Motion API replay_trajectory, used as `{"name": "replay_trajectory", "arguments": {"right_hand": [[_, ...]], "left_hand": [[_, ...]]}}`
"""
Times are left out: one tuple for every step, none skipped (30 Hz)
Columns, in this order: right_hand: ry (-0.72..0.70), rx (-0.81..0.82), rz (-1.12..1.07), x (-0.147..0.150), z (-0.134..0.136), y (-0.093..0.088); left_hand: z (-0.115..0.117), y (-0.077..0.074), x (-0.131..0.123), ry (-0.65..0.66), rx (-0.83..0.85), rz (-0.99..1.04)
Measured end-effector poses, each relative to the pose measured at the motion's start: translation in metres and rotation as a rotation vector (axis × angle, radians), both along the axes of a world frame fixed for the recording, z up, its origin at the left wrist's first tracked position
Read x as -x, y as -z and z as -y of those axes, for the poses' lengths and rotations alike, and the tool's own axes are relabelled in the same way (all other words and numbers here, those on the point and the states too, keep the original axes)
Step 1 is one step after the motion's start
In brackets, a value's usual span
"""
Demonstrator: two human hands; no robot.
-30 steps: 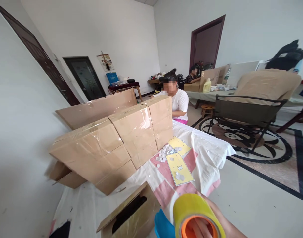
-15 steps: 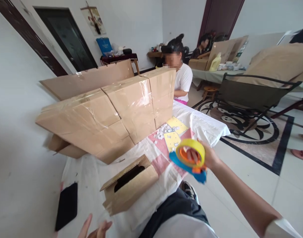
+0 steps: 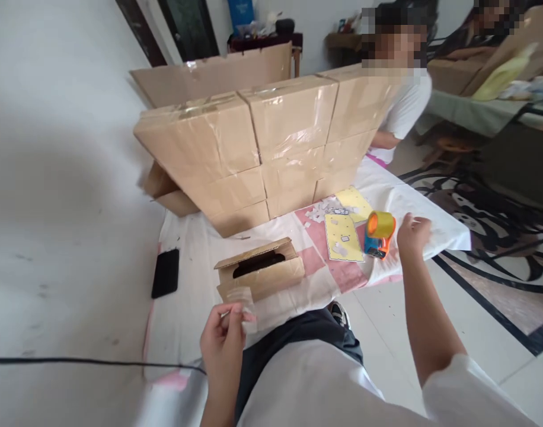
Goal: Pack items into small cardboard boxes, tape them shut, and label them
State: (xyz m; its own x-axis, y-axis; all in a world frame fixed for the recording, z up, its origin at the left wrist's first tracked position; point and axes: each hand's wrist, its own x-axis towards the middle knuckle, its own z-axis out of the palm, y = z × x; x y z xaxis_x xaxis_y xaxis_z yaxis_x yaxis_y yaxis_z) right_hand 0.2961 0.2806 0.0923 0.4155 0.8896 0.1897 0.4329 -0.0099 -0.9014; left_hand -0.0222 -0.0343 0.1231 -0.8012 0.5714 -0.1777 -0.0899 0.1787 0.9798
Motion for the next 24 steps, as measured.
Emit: {"name": "replay_trajectory", "arguments": {"right_hand": [[0.041, -0.057, 0.016, 0.011, 0.014, -0.003], [0.054, -0.104, 0.017, 0.025, 0.031, -0.006], [0.007, -0.116, 0.012, 0.041, 0.051, -0.010], [-0.102, -0.121, 0.005, 0.061, 0.074, -0.016], [-0.355, -0.150, -0.028, 0.081, 0.097, -0.022], [-0.646, -0.165, -0.063, 0.102, 0.120, -0.028], [-0.911, -0.167, -0.091, 0.123, 0.140, -0.035], [-1.073, -0.186, -0.109, 0.141, 0.156, -0.041], [-1.160, -0.199, -0.116, 0.157, 0.169, -0.046], [-1.200, -0.212, -0.117, 0.170, 0.177, -0.050], [-1.202, -0.227, -0.118, 0.180, 0.182, -0.053], [-1.196, -0.243, -0.114, 0.187, 0.184, -0.055], [-1.197, -0.267, -0.103, 0.190, 0.183, -0.056], [-1.211, -0.298, -0.088, 0.191, 0.180, -0.056], [-1.225, -0.327, -0.084, 0.189, 0.177, -0.057], [-1.229, -0.352, -0.093, 0.185, 0.172, -0.058], [-1.208, -0.373, -0.111, 0.180, 0.167, -0.061], [-1.161, -0.382, -0.132, 0.173, 0.162, -0.065], [-1.102, -0.381, -0.151, 0.165, 0.157, -0.070], [-1.053, -0.372, -0.159, 0.158, 0.153, -0.076], [-1.032, -0.357, -0.153, 0.151, 0.148, -0.083], [-1.049, -0.327, -0.142, 0.145, 0.145, -0.089], [-1.096, -0.281, -0.143, 0.142, 0.142, -0.095], [-1.167, -0.222, -0.159, 0.141, 0.141, -0.099]], "left_hand": [[-0.003, -0.001, 0.000, 0.005, -0.006, 0.006], [-0.005, -0.001, -0.001, 0.020, -0.005, 0.008], [-0.007, 0.000, -0.001, 0.046, 0.000, 0.009], [-0.008, 0.001, -0.001, 0.077, 0.010, 0.007], [-0.009, 0.003, -0.001, 0.105, 0.023, -0.002], [-0.009, 0.004, -0.002, 0.128, 0.038, -0.020], [-0.010, 0.006, -0.002, 0.146, 0.051, -0.053], [-0.010, 0.007, -0.004, 0.163, 0.061, -0.098], [-0.009, 0.009, -0.006, 0.187, 0.063, -0.147], [-0.009, 0.010, -0.008, 0.214, 0.058, -0.188], [-0.008, 0.011, -0.011, 0.246, 0.047, -0.206], [-0.006, 0.011, -0.014, 0.278, 0.036, -0.196], [-0.005, 0.011, -0.017, 0.305, 0.034, -0.160], [-0.003, 0.012, -0.019, 0.321, 0.045, -0.115], [0.000, 0.012, -0.022, 0.326, 0.073, -0.080], [0.002, 0.013, -0.023, 0.324, 0.113, -0.069], [0.004, 0.014, -0.022, 0.320, 0.158, -0.089], [0.005, 0.016, -0.020, 0.307, 0.195, -0.145], [0.006, 0.018, -0.016, 0.276, 0.215, -0.240], [0.005, 0.021, -0.010, 0.229, 0.208, -0.373], [0.002, 0.023, -0.003, 0.169, 0.175, -0.537], [-0.002, 0.025, 0.006, 0.103, 0.129, -0.720], [-0.008, 0.026, 0.015, 0.047, 0.086, -0.903], [-0.014, 0.027, 0.024, 0.013, 0.071, -1.064]]}}
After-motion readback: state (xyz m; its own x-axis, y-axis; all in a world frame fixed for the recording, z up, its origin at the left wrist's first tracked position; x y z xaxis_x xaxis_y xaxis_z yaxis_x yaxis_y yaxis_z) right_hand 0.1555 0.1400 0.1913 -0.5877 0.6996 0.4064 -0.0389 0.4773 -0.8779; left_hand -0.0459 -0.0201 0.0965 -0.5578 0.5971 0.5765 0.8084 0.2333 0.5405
